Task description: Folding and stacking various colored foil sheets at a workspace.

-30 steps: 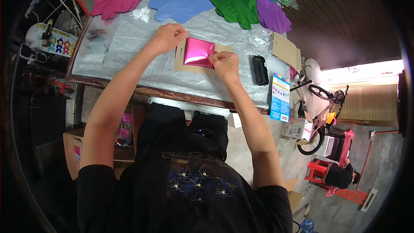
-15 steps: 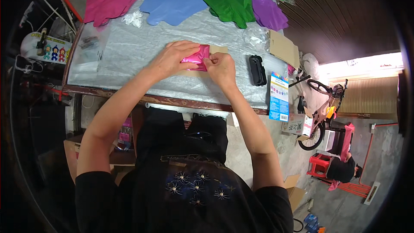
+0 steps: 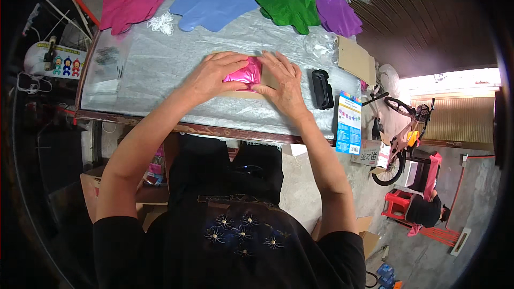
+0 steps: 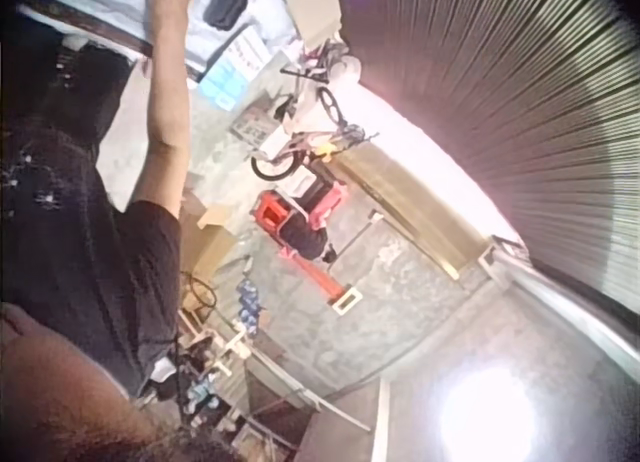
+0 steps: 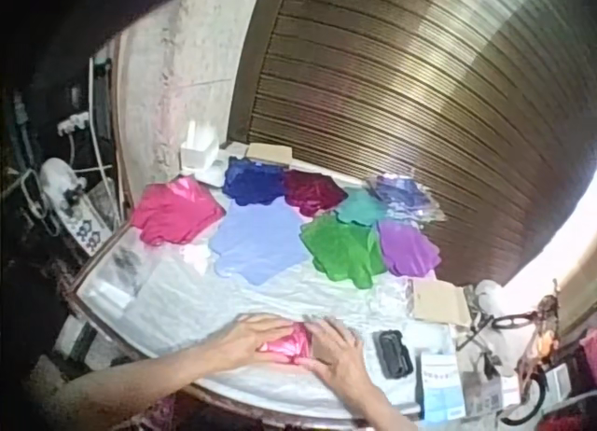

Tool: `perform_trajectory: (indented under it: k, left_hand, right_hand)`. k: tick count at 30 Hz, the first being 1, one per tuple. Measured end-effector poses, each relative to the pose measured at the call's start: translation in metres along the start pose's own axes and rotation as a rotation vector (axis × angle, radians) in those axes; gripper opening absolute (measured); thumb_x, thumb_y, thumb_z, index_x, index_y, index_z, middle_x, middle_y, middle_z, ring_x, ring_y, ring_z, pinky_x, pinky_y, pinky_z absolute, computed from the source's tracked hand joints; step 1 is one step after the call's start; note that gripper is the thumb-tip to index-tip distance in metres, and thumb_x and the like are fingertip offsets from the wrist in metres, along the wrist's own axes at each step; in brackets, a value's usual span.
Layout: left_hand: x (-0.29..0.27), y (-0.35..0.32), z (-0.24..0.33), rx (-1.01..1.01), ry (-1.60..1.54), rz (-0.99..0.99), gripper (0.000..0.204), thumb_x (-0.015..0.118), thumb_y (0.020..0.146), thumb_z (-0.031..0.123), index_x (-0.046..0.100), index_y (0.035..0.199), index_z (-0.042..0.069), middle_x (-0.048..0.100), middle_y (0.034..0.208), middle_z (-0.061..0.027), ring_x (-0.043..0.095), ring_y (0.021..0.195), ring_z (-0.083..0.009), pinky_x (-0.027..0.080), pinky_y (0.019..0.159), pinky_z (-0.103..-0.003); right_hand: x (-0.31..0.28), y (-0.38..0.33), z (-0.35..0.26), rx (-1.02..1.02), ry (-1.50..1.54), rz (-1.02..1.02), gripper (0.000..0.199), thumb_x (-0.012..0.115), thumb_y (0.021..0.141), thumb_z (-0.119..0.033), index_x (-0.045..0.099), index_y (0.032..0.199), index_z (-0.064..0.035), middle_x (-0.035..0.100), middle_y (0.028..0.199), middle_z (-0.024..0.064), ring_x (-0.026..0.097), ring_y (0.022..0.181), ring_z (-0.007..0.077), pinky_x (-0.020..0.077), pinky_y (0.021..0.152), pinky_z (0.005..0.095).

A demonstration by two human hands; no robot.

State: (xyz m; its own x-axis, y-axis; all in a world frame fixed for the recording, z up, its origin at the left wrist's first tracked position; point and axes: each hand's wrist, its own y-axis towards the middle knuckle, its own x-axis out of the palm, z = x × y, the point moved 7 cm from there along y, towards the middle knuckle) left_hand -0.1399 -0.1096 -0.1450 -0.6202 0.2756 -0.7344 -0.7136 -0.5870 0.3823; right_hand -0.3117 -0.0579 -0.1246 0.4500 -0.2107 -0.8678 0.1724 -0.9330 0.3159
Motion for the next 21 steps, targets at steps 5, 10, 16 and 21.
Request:
perform_trajectory:
  k: [5, 10, 16, 21]
  left_hand:
    - [-0.002, 0.001, 0.0, -0.031, 0.015, -0.007, 0.06, 0.078, 0.081, 0.033, 0.063, 0.133, 0.007, 0.059, 0.139, -0.01, 0.052, 0.131, -0.0298, 0.039, 0.11, -0.043]
    - [-0.003, 0.001, -0.002, -0.034, 0.011, 0.009, 0.058, 0.078, 0.082, 0.033, 0.062, 0.133, 0.008, 0.06, 0.139, -0.0093, 0.055, 0.128, -0.028, 0.042, 0.108, -0.042]
    - [-0.032, -0.01, -0.016, -0.209, -0.338, 0.009, 0.054, 0.075, 0.087, 0.025, 0.06, 0.137, 0.009, 0.059, 0.141, -0.0112, 0.058, 0.127, -0.0282, 0.045, 0.107, -0.04]
    - [-0.055, -0.036, -0.046, -0.266, -0.262, 0.04, 0.052, 0.071, 0.091, 0.019, 0.056, 0.14, 0.009, 0.056, 0.144, -0.0124, 0.057, 0.129, -0.0292, 0.046, 0.107, -0.039]
  right_hand:
    - [0.01, 0.006, 0.011, -0.064, 0.108, -0.202, 0.076, 0.08, 0.074, -0.049, 0.058, 0.14, -0.0201, 0.049, 0.152, 0.0018, 0.033, 0.148, 0.0302, 0.0164, 0.12, 0.054]
    - [0.015, 0.005, 0.011, -0.078, 0.138, -0.268, 0.079, 0.08, 0.071, -0.052, 0.057, 0.142, -0.0237, 0.048, 0.153, -0.0017, 0.03, 0.15, 0.0299, 0.0122, 0.124, 0.0543]
    - [0.013, 0.004, 0.015, -0.074, 0.145, -0.264, 0.077, 0.082, 0.071, -0.05, 0.059, 0.14, -0.0238, 0.05, 0.152, -0.0021, 0.031, 0.149, 0.03, 0.0143, 0.123, 0.0546]
    - [0.009, 0.008, 0.013, -0.087, 0.144, -0.272, 0.074, 0.084, 0.07, -0.047, 0.062, 0.137, -0.0229, 0.052, 0.151, -0.0018, 0.034, 0.148, 0.0299, 0.0165, 0.123, 0.0543]
